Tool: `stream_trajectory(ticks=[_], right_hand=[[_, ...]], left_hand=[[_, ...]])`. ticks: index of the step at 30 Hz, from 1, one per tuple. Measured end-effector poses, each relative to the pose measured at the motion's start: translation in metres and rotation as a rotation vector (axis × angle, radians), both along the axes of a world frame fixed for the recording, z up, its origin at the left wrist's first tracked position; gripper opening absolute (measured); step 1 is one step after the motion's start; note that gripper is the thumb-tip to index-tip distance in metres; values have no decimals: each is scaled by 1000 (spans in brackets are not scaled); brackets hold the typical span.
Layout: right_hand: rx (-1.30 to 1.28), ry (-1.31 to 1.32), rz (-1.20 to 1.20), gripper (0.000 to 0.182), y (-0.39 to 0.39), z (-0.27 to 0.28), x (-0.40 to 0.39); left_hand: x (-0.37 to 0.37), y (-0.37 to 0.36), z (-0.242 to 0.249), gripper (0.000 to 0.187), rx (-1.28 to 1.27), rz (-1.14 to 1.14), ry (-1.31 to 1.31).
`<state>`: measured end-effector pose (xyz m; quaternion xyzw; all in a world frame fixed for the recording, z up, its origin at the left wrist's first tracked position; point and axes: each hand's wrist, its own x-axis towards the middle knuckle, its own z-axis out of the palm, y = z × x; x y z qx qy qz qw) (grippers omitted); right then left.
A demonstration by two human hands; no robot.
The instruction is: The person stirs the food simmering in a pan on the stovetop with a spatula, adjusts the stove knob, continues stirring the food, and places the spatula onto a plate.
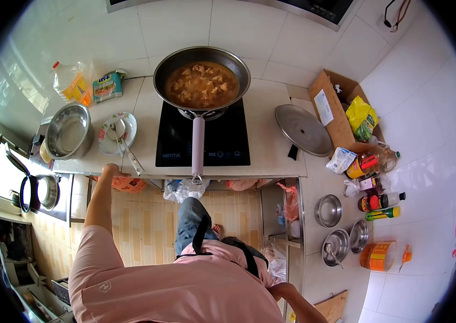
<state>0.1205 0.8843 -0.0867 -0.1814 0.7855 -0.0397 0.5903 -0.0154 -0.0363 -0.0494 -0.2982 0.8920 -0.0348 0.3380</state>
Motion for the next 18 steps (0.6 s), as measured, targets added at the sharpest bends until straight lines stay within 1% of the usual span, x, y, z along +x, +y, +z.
stream_trajectory(ticks=[5,10,13,18], right_hand=[[-55,43,24,32,1,1,4],[-178,115,27,32,6,-2,9],[-90,117,81,34,4,-2,9],[-6,33,75,34,-3,-3,6]], left_hand=[[0,-3,-3,93,-1,8,-13],[-3,6,11,93,34,54,-47],[-4,10,19,95,26,64,-58],[-3,15,26,95,36,61,-36]])
